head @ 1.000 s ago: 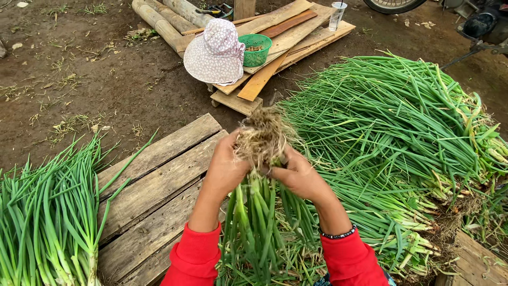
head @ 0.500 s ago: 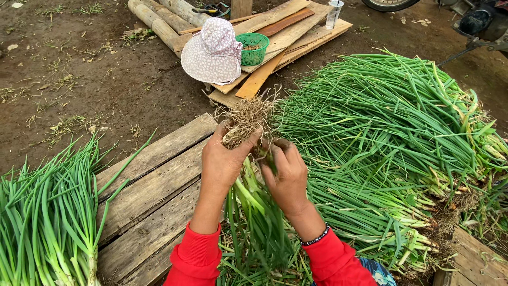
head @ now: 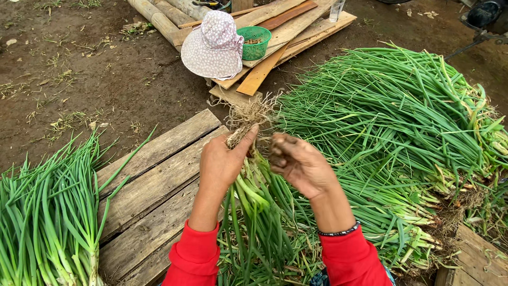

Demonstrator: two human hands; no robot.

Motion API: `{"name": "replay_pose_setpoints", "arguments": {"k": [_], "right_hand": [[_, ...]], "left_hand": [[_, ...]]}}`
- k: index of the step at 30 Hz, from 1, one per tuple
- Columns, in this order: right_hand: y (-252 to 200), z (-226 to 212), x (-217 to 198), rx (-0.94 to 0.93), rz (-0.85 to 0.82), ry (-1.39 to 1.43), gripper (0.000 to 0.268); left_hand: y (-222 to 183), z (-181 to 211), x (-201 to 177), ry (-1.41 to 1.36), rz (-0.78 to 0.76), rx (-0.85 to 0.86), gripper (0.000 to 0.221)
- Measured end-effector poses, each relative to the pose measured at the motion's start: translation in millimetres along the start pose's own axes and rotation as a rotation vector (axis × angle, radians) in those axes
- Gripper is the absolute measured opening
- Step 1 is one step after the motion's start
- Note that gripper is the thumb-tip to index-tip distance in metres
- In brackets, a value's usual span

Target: The person cleans green onions by hand, peeling away the outer skins and removing dirt from the bulbs and roots before setting them on a wooden surface.

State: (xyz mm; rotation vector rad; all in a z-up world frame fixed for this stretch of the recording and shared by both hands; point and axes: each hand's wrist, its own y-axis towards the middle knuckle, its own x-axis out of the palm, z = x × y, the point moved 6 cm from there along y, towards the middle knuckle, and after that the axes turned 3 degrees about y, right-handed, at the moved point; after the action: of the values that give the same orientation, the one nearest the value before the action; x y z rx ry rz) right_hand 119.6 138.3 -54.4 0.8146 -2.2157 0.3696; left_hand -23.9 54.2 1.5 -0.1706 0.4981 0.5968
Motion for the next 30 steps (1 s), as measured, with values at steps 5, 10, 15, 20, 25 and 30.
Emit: {"name": "replay_pose_setpoints", "arguments": {"k": [5, 10, 15, 20, 25, 30], "right_hand": [[-14.4, -17.9, 28.3, -0.298, 0.177, -1.097, 0.035], [-11.6, -11.4, 24.1, -0.675, 0.055, -1.556, 0.013], [-29.0, -41.3, 34.9, -0.292, 0.195, -1.063, 0.036], [-7.9, 29.4, 10.9, 0.003, 0.139, -1.210, 0.024], [12.6, 58.5, -39.6, -0.046, 0.278, -0.415, 0.011], [-8.6, 32.3, 0.9, -0.199, 0.201, -1.657, 0.025]], "left_hand": [[18.8, -12.3, 10.3, -0.039, 0.000, 0.106, 0.074], [16.9, -7.5, 21.2, -0.039, -0.050, 0.121, 0.079], [28.9, -39.0, 13.7, 0.024, 0.097, 0.060, 0.063], [14.8, -16.7, 3.3, -0.081, 0.183, 0.080, 0.062], [11.4, -10.9, 11.0, -0.119, 0.102, 0.076, 0.046], [8.6, -7.2, 16.7, -0.077, 0.009, 0.129, 0.064]]}}
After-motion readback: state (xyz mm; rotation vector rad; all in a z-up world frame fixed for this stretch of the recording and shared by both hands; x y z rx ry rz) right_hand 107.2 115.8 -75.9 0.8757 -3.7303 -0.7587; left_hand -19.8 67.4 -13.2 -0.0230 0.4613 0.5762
